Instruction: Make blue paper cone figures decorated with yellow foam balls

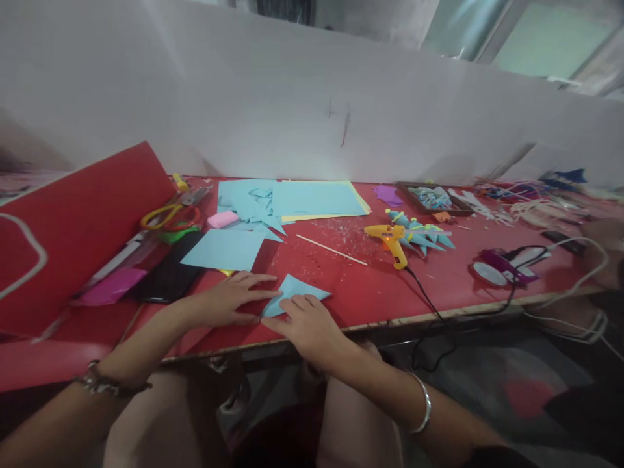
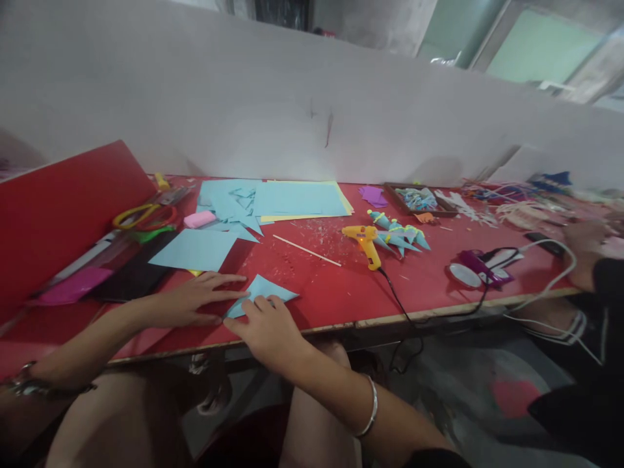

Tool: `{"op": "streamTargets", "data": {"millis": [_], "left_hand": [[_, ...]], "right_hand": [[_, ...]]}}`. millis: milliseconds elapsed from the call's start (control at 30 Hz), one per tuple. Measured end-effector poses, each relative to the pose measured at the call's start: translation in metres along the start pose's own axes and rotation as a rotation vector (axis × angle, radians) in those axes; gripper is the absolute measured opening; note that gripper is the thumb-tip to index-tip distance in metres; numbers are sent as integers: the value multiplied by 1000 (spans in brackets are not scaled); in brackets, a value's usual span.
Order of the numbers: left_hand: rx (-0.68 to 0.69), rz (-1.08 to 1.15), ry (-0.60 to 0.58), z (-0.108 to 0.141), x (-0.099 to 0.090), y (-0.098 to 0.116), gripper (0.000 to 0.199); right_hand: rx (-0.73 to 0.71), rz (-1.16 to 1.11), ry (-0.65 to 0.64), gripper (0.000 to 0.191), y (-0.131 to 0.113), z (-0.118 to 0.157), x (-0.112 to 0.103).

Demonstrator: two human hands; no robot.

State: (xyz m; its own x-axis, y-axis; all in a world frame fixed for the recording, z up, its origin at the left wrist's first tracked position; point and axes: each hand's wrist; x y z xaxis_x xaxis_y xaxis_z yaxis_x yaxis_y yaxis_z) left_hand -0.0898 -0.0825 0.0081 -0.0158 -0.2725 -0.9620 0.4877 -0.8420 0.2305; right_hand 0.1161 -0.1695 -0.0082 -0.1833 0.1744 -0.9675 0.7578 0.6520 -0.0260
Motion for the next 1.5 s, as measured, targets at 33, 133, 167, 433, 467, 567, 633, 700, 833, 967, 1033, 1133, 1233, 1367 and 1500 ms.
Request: {"op": "streamTargets", "data": {"millis": [33, 133, 167, 433, 467, 567, 633, 700, 833, 967, 1033, 1133, 1233, 1367, 1500], "left_hand": [[4, -3, -1, 0, -1, 0, 51], [0, -9, 0, -1, -3, 1, 52], [-2, -11, -1, -2, -3, 2, 51], [-27, -8, -10, -2, -7, 5, 51], [-28, -8, -8, -2, -8, 5, 51], [-34, -2, -20, -3, -10, 6, 50], [-42, 8, -40, -4, -11, 7, 50], [-49, 16, -60, -4, -12, 7, 51], [-54, 21, -78, -5, -11, 5, 51], [-20, 7, -36, -4, -7, 2, 50], [-1, -2, -12, -5, -7, 1, 50], [-6, 1, -11, -5, -11, 4, 50], [-44, 12, -9, -6, -17, 10, 49], [-107, 33, 44, -8, -17, 23, 52], [-175, 52, 141, -14, -9, 35, 59]], "right_hand": [[11, -10, 1, 30, 1, 0, 1], [36, -53, 4, 31, 5, 2, 4], [41, -69, 5, 31, 7, 2, 4], [174, -127, -23, 29, 28, 16, -7], [196, -137, -32, 30, 31, 18, -9], [269, -171, -62, 31, 39, 25, -17], [318, -190, -75, 32, 44, 30, -20], [360, -195, -70, 33, 49, 36, -22], [416, -150, -25, 38, 59, 51, -20], [485, -92, -3, 39, 67, 63, -24], [512, -66, 5, 34, 68, 63, -28], [523, -104, 47, 28, 62, 55, -33], [468, -253, 77, 31, 46, 37, -31], [414, -318, 9, 57, 24, 10, -25], [473, -212, -46, 37, 16, -7, -23]]}}
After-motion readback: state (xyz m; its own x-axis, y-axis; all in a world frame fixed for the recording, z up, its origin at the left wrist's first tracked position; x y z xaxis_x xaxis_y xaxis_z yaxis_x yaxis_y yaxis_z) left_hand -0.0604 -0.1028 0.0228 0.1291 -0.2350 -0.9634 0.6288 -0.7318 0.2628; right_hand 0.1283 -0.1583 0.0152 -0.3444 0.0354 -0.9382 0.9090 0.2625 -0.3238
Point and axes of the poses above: each hand's wrist, its own z-axis away from the middle knuckle, its own x-axis out of the palm, y = z × x, and after that the axes turned 2 degrees about x, right-handed
